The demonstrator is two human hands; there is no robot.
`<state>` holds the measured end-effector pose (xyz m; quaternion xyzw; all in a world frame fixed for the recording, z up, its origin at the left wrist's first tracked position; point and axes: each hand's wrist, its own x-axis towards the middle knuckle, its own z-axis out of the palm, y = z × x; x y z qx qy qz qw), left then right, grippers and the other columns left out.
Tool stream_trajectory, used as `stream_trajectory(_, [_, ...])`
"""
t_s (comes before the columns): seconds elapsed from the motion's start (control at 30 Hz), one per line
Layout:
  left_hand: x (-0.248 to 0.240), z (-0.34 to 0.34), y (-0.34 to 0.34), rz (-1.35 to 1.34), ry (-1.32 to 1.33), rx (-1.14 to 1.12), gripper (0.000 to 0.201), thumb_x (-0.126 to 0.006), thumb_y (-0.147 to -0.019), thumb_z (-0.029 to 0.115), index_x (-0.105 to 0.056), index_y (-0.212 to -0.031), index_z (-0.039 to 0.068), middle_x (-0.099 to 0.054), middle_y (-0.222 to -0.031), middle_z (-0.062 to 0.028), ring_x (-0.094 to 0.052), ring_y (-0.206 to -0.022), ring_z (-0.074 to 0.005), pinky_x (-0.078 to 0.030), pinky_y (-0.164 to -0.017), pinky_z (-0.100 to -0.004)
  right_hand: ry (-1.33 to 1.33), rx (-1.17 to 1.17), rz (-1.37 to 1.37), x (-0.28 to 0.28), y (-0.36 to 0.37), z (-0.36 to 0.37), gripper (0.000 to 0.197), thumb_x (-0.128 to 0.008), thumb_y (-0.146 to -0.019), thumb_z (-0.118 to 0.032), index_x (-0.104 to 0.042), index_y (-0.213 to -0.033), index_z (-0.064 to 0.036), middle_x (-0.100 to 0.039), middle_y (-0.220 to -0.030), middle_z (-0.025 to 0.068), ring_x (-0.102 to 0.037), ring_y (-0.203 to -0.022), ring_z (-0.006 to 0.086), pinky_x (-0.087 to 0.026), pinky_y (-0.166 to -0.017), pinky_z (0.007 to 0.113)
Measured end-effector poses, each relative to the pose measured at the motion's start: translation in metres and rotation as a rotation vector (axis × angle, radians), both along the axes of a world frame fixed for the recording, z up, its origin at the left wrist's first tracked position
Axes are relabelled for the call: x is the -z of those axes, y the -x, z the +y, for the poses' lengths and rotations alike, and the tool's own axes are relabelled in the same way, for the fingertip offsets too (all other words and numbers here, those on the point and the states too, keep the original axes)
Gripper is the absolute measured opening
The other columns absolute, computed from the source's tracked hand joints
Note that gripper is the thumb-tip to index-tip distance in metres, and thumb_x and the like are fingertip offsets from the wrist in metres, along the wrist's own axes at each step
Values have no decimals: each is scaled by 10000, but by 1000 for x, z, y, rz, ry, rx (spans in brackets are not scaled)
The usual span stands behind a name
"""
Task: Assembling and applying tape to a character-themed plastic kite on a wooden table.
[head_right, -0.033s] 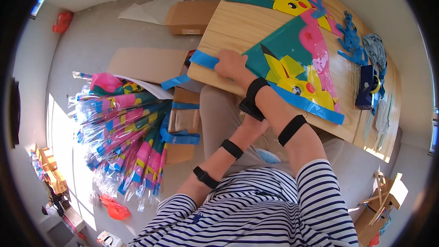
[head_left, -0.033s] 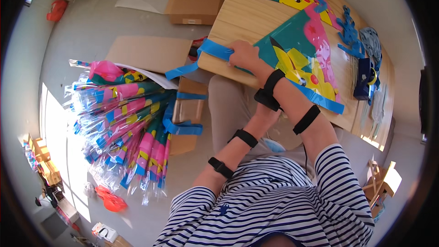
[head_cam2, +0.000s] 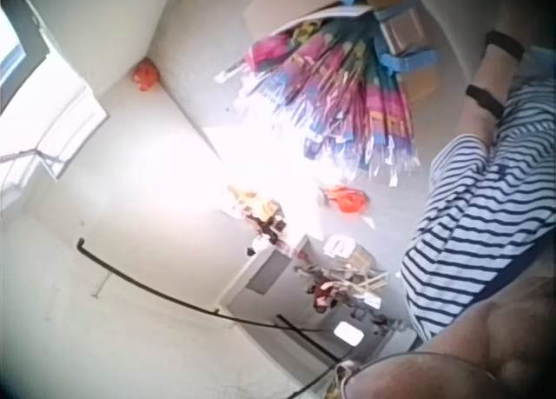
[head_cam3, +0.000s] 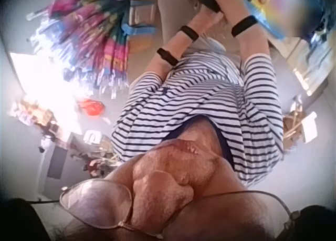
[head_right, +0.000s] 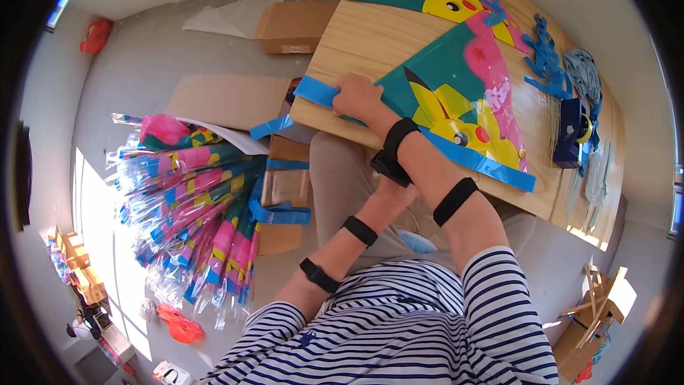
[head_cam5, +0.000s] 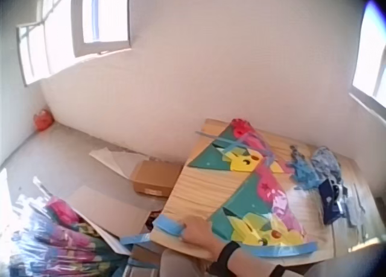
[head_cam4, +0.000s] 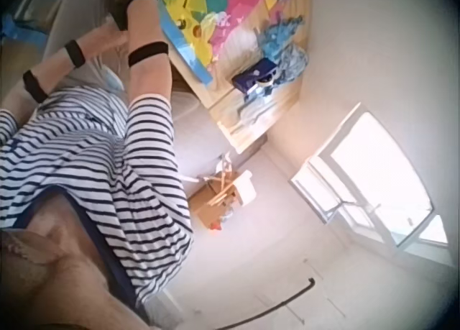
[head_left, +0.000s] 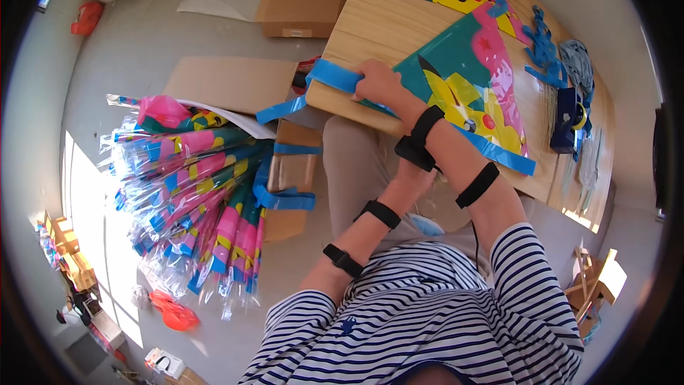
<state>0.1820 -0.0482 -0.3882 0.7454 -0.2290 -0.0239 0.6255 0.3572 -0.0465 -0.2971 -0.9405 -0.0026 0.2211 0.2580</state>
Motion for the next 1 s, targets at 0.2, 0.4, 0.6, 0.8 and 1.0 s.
stream_trajectory(0.2, [-52,3,-19,-360,-384,-141,461,-723,-869,219,-632,-1297,72,-627,-1337,-167,-552,-1280,-386,-430,-1090,-514,-1033,185,266,-29,-4,-39,304,-802,-768,-52,-738,-1055,26,-736,-1029,83,-697,-855,199,-561,-805,341])
stream_trajectory(0.4, [-32,0,-19,-567,-790,-67,576,-761,-805,244,-620,-1335,68,-603,-1308,-213,-485,-1330,-419,-368,-1151,-580,-1532,266,410,-54,10,-121,497,-771,-875,-86,-601,-1334,2,-719,-1051,99,-700,-980,221,-569,-960,421])
stream_trajectory(0.6, [-59,4,-21,-434,-835,41,691,-846,-744,243,-601,-1346,11,-527,-1404,-200,-479,-1326,-401,-366,-1149,-541,-1585,291,167,-91,65,-203,687,-762,-883,-123,-469,-1497,-33,-667,-975,45,-630,-855,179,-500,-1058,456])
stream_trajectory(0.8, [-63,6,-21,-448,-827,43,687,-852,-728,228,-613,-1340,30,-534,-1397,-196,-492,-1290,-407,-387,-1130,-539,-1796,342,99,-60,118,-265,703,-736,-856,-66,-466,-1501,7,-623,-1043,50,-573,-866,166,-423,-1140,501])
stream_trajectory(1.0, [-66,2,-21,-453,-830,59,650,-865,-713,205,-657,-1306,37,-550,-1385,-198,-504,-1269,-421,-421,-1098,-530,-2226,349,-139,-16,158,-308,667,-704,-868,-7,-469,-1492,-4,-651,-1201,125,-640,-1056,255,-345,-1201,622])
